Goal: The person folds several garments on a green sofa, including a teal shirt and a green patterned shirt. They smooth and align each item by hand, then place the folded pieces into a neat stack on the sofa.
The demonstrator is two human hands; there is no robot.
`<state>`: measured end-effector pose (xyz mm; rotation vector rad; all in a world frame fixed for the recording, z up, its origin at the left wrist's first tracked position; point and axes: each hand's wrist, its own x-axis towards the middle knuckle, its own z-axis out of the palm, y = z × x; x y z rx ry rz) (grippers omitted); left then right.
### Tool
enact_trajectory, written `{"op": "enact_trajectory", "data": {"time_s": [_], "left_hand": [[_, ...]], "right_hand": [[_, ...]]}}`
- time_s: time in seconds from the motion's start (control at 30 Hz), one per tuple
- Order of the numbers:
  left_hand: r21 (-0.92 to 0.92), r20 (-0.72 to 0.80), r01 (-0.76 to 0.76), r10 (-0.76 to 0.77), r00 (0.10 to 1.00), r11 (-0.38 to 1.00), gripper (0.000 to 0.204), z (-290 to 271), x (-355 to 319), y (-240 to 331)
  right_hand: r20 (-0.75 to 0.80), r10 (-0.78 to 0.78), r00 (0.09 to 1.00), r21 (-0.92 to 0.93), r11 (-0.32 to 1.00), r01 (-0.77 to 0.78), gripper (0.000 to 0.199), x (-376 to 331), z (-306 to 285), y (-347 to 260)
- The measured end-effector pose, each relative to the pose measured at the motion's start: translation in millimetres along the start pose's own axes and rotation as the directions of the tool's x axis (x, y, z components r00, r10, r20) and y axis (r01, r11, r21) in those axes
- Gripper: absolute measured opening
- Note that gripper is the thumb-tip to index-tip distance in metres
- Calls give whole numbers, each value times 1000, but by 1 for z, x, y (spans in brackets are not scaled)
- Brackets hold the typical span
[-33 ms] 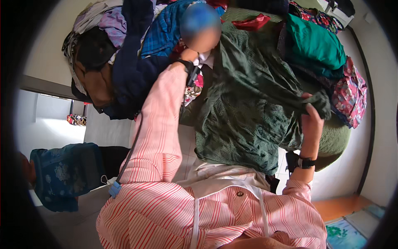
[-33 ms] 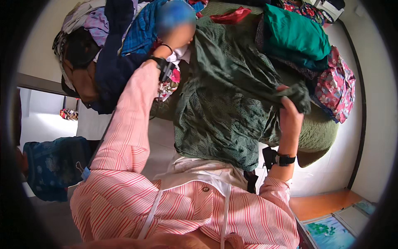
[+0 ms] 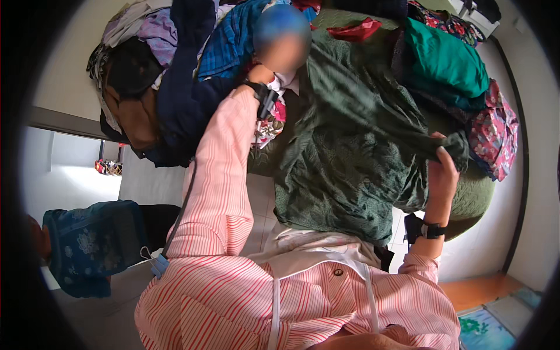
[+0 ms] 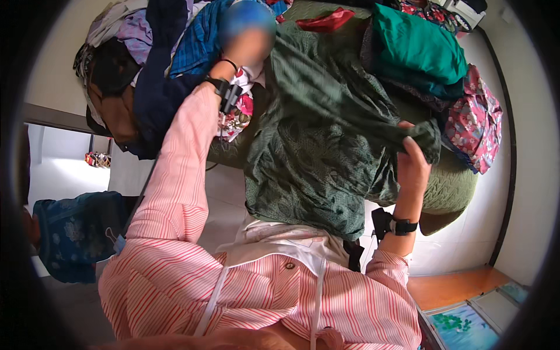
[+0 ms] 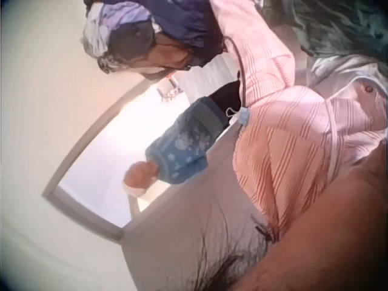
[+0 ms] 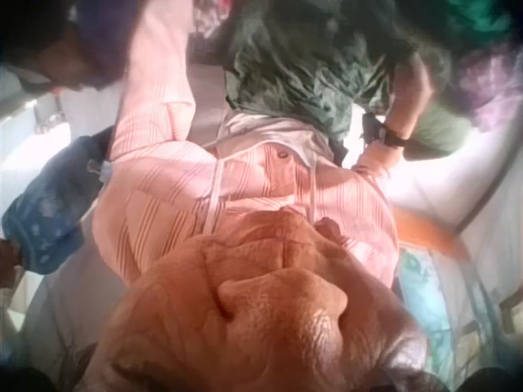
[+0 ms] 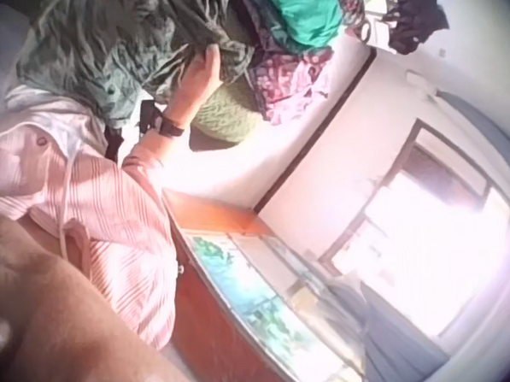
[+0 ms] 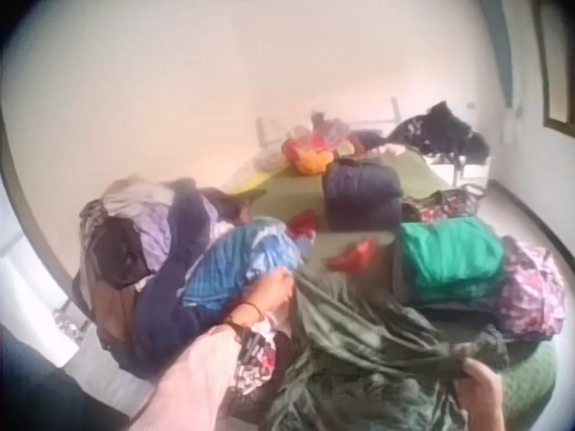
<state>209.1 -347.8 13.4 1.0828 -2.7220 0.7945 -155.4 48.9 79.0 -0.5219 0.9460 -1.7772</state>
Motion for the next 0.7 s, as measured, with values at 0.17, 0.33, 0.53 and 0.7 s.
{"op": "enact_trajectory", "data": {"time_s": [0.17, 0.33, 0.53, 0.7], "left_hand": [[-763, 173, 401, -438, 882, 506, 21, -59, 34, 54], [-879, 150, 374, -574, 805, 295, 24, -119, -8, 74], [-872, -47, 247, -575, 817, 422, 27, -155, -165, 138], [-712, 692, 574, -540, 479, -403, 54, -97, -363, 224]], "right_hand": [[-370, -4, 929, -41, 999, -12, 20, 8, -68, 37], [-410, -55, 910, -132, 991, 0, 21, 0, -46, 27], [-309, -20, 951, -320, 944, -84, 21, -25, -58, 12], [-104, -69, 992, -507, 862, 7, 32, 1, -46, -3]]}}
